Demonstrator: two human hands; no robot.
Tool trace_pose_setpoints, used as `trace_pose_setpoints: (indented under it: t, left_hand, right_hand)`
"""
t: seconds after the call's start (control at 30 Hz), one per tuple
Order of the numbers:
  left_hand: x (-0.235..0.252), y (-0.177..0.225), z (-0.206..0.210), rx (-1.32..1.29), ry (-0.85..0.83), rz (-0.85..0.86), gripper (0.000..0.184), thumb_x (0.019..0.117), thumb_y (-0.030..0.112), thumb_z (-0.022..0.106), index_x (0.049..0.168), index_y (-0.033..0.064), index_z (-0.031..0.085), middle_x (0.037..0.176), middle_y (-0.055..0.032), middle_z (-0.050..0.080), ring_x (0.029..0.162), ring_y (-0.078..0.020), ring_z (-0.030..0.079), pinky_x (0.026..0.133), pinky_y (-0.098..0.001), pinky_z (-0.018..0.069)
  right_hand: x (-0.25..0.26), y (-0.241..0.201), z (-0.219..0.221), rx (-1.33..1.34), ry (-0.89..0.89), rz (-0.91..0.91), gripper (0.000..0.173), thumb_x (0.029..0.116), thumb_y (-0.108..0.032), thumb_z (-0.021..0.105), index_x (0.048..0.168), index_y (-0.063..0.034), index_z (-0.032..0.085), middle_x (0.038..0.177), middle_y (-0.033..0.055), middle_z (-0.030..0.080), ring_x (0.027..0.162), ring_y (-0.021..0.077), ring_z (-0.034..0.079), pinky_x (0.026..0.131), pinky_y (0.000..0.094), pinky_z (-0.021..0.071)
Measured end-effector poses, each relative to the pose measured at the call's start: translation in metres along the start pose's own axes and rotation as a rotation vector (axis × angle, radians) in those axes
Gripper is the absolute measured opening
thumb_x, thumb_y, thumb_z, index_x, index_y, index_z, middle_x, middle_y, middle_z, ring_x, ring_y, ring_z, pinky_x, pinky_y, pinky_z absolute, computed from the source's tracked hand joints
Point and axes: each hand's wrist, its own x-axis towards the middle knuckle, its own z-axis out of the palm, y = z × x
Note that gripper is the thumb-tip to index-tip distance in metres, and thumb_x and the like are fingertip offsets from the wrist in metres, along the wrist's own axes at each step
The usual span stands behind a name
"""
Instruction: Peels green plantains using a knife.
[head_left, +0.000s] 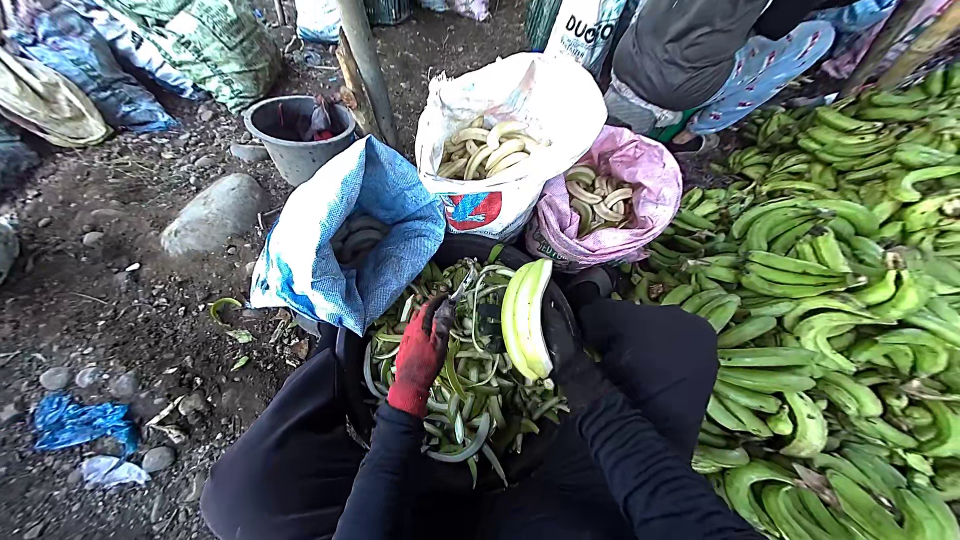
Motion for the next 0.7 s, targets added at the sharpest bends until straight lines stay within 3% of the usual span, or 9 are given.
trace_pose_setpoints:
  t: [0.1,0.17,0.23,0.37,0.6,0.7]
  left_hand:
    - [-0.018,0.0,0.012,-0.021,0.007,0.045,0.057,0.1055,0.051,0.032,0.14,0.016,0.062,0.133,-0.0075,0.067,0.124,-0.0186,0.062,0.107,-0.0456,0.0485]
    - [-0.026,0.0,0.024,0.012,0.042,0.094,0.055,0.1061,0.05,0.035,0.139,0.0157,0.063,0.131,-0.0085,0.068,0.122,-0.0207,0.063,0.105,-0.0471,0.0503]
    - [-0.031,0.007,0.035,0.109,0.092,0.165,0.056,0.1047,0.05,0.036,0.138,0.0152,0.064,0.123,-0.0129,0.07,0.112,-0.028,0.067,0.094,-0.0536,0.0536]
    - [-0.039,0.016,0.057,0.315,0.241,0.354,0.062,0.1005,0.059,0.038,0.129,0.0152,0.071,0.11,-0.0175,0.072,0.097,-0.0367,0.07,0.08,-0.0586,0.0539]
    - [-0.048,0.01,0.066,0.412,0.404,0.387,0.057,0.0977,0.057,0.044,0.127,0.0168,0.073,0.11,-0.0185,0.072,0.097,-0.0381,0.069,0.082,-0.0579,0.0516]
    - [-0.044,0.012,0.068,0.389,0.394,0.342,0.057,0.0988,0.056,0.043,0.127,0.0159,0.072,0.112,-0.02,0.071,0.1,-0.04,0.069,0.083,-0.0603,0.0514]
  right_hand:
    - [0.014,-0.007,-0.003,-0.019,0.133,-0.115,0.076,0.1025,-0.069,0.011,0.126,-0.0086,0.052,0.103,0.0201,0.07,0.088,0.0351,0.072,0.07,0.051,0.0619]
    - [0.019,-0.008,0.003,0.028,0.209,-0.191,0.074,0.1043,-0.066,0.012,0.12,-0.0086,0.057,0.095,0.0171,0.07,0.082,0.0305,0.072,0.069,0.0492,0.0621]
    - [0.026,-0.007,0.005,0.033,0.248,-0.247,0.067,0.1061,-0.062,0.015,0.12,-0.0112,0.056,0.092,0.0126,0.069,0.08,0.0248,0.071,0.069,0.0437,0.0621]
    - [0.03,-0.005,0.013,0.188,0.287,-0.129,0.087,0.0971,-0.077,0.008,0.111,-0.0069,0.058,0.087,0.0142,0.068,0.074,0.0262,0.069,0.068,0.0429,0.0599]
    - [0.03,-0.005,0.033,0.139,0.537,-0.21,0.067,0.1038,-0.068,0.017,0.109,-0.0113,0.053,0.077,0.0087,0.062,0.066,0.0213,0.064,0.061,0.04,0.0574]
    - [0.027,0.009,0.023,0.124,0.437,-0.199,0.07,0.1035,-0.068,0.016,0.105,-0.0106,0.057,0.077,0.0073,0.064,0.066,0.0194,0.065,0.061,0.0377,0.058]
